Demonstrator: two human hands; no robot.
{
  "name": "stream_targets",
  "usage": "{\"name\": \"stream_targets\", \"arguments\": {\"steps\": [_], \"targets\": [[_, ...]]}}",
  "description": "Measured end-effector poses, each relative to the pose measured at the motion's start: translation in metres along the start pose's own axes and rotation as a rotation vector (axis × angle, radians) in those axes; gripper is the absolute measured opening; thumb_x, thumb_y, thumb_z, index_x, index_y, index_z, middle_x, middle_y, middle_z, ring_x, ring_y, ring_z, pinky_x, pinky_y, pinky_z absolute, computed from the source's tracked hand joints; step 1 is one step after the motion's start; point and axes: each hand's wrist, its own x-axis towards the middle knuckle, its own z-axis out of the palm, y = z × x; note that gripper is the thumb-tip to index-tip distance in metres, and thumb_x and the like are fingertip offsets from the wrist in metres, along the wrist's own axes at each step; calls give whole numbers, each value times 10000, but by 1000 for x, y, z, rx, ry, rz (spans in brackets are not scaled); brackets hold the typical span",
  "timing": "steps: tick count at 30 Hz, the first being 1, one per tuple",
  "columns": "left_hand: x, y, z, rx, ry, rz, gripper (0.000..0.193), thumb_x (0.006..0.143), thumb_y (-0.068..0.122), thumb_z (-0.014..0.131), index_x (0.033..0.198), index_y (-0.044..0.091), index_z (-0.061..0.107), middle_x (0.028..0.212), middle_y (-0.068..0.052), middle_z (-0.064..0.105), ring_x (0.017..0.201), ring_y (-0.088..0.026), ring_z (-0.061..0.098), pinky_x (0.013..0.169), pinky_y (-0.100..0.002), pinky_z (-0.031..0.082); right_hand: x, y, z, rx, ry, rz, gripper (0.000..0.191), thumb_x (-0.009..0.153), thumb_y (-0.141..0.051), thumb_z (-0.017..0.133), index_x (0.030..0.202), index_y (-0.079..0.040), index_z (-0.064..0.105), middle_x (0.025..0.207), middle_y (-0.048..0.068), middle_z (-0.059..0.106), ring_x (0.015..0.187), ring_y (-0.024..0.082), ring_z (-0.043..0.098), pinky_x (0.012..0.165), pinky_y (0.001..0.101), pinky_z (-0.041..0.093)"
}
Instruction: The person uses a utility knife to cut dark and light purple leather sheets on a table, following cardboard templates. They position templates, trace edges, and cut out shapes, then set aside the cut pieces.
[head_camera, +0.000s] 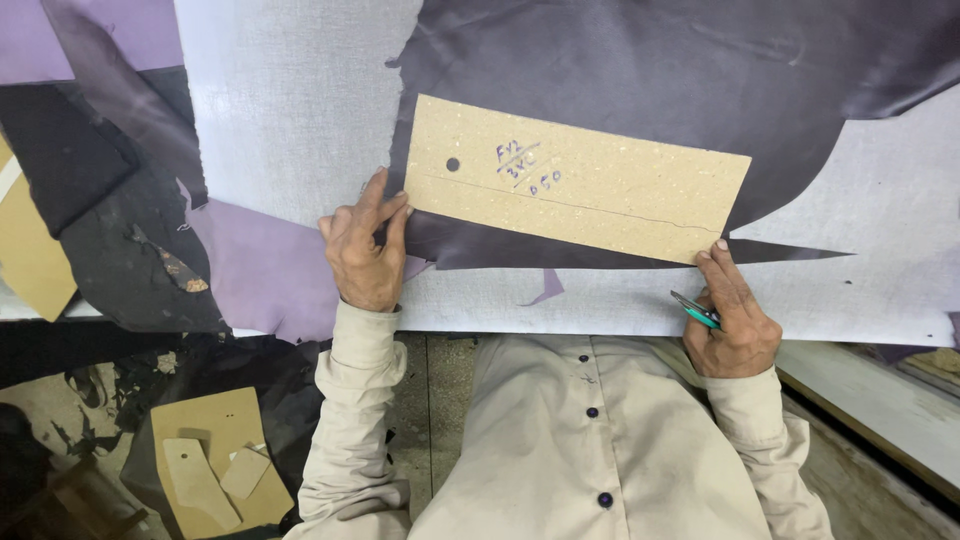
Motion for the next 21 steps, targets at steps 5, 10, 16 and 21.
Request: {"name": "stream_targets", "arguments": {"steps": [5, 10, 16, 21], "targets": [[-2, -9, 4, 13, -1, 26, 464, 1004, 128, 814, 1427, 67, 633, 1065, 5, 807, 780, -129, 543, 827, -299, 380, -2, 1, 1, 90, 62, 94, 519, 820, 137, 565, 1308, -7, 668, 1402, 219, 653, 1013, 302, 733, 782, 344, 606], [-9, -6, 2, -119, -48, 3, 421, 1094, 96, 790, 1464, 43, 597, 1092, -40, 796, 1082, -153, 703, 1067, -323, 415, -13, 6, 6, 87, 152, 214, 495, 830, 144, 571, 1263, -44, 720, 1430, 194, 605, 1028, 292, 742, 824, 327, 615], [-11, -3, 2, -194, -34, 6, 458, 1070, 38, 798, 1464, 46, 565, 1075, -78, 796, 1082, -152, 745, 1155, -340, 390, -16, 6, 10, 92, 163, 267, 496, 849, 155, 584, 1261, -71, 744, 1428, 204, 598, 1017, 282, 737, 794, 309, 609], [-10, -3, 3, -177, -19, 21, 533, 1042, 33, 793, 1511, 47, 539, 1101, -75, 794, 1115, -176, 727, 1120, -343, 392, -13, 2, 10, 74, 173, 301, 481, 839, 146, 608, 1243, -73, 750, 1418, 220, 613, 800, 235, 729, 703, 305, 593]]}}
